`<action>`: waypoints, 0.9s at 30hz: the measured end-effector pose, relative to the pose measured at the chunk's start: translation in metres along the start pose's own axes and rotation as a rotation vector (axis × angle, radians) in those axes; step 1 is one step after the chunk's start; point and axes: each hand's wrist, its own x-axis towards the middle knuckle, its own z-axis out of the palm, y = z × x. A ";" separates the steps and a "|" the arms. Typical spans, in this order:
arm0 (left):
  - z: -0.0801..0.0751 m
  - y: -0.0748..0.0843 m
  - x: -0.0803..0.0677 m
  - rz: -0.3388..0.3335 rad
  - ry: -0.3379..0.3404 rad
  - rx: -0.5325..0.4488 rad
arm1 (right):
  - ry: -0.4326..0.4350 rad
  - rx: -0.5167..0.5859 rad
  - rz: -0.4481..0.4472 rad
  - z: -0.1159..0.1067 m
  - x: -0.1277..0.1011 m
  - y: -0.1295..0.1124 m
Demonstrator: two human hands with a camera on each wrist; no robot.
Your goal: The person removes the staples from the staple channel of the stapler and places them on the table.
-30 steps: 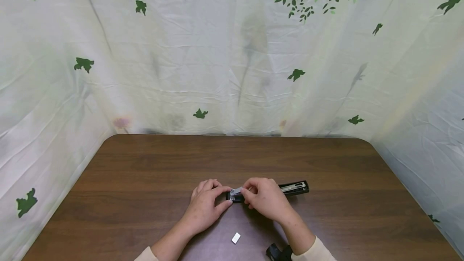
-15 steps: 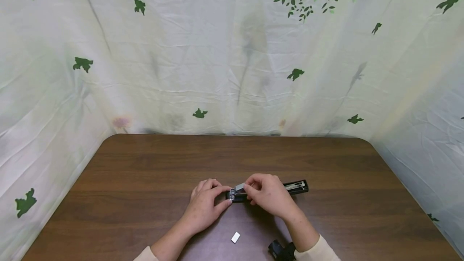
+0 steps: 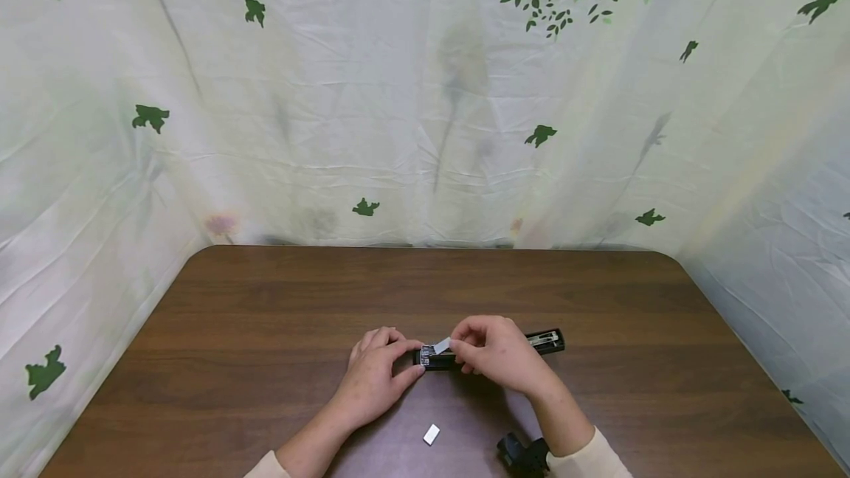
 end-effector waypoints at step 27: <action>0.001 -0.001 0.000 0.005 0.011 0.007 | -0.547 -0.109 0.012 -0.003 -0.009 0.005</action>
